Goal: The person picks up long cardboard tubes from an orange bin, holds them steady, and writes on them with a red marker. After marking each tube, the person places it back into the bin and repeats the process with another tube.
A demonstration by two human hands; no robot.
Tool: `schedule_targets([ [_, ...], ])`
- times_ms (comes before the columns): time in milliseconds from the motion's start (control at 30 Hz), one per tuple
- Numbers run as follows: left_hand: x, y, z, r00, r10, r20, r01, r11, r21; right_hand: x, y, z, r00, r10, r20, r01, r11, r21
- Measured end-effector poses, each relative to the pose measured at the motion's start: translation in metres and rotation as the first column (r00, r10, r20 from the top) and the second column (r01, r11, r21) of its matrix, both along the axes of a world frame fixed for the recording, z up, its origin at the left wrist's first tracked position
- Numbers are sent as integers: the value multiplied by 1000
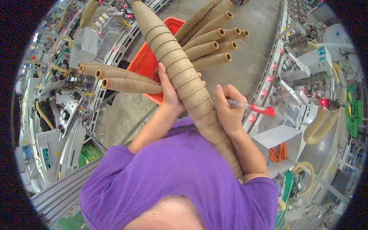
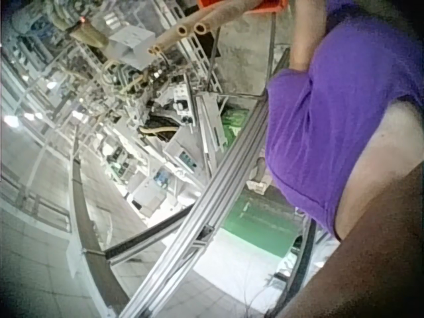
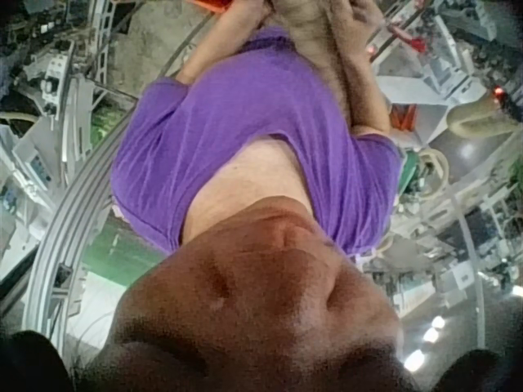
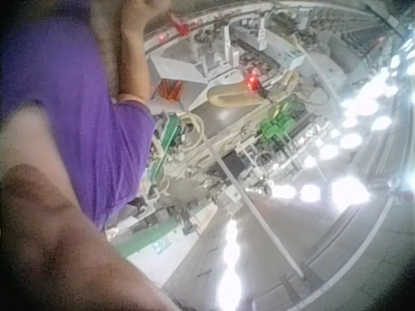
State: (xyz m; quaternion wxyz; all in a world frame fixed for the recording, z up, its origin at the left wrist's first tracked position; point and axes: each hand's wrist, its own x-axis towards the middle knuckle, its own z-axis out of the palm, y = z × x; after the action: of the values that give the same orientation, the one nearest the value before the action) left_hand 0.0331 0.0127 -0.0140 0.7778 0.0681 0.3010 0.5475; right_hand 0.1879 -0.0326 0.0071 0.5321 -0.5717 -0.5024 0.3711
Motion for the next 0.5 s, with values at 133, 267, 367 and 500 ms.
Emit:
schedule_targets([
  [133, -1, 2, -5, 1000, 4, -17, -4, 1000, 9, 3, -14, 1, 966, 234, 112, -248, 961, 127],
  [267, 0, 3, -9, 1000, 2, -19, -2, 1000, 10, 0, -21, 4, 942, 243, 232, -263, 963, 62],
  [367, -1, 4, -10, 1000, 7, -27, -7, 1000, 17, -2, -20, 5, 967, 236, 93, -244, 966, 89],
  [500, -1, 3, -8, 1000, 8, -20, -8, 1000, 6, -1, -18, 5, 966, 214, 142, -226, 972, 71],
])
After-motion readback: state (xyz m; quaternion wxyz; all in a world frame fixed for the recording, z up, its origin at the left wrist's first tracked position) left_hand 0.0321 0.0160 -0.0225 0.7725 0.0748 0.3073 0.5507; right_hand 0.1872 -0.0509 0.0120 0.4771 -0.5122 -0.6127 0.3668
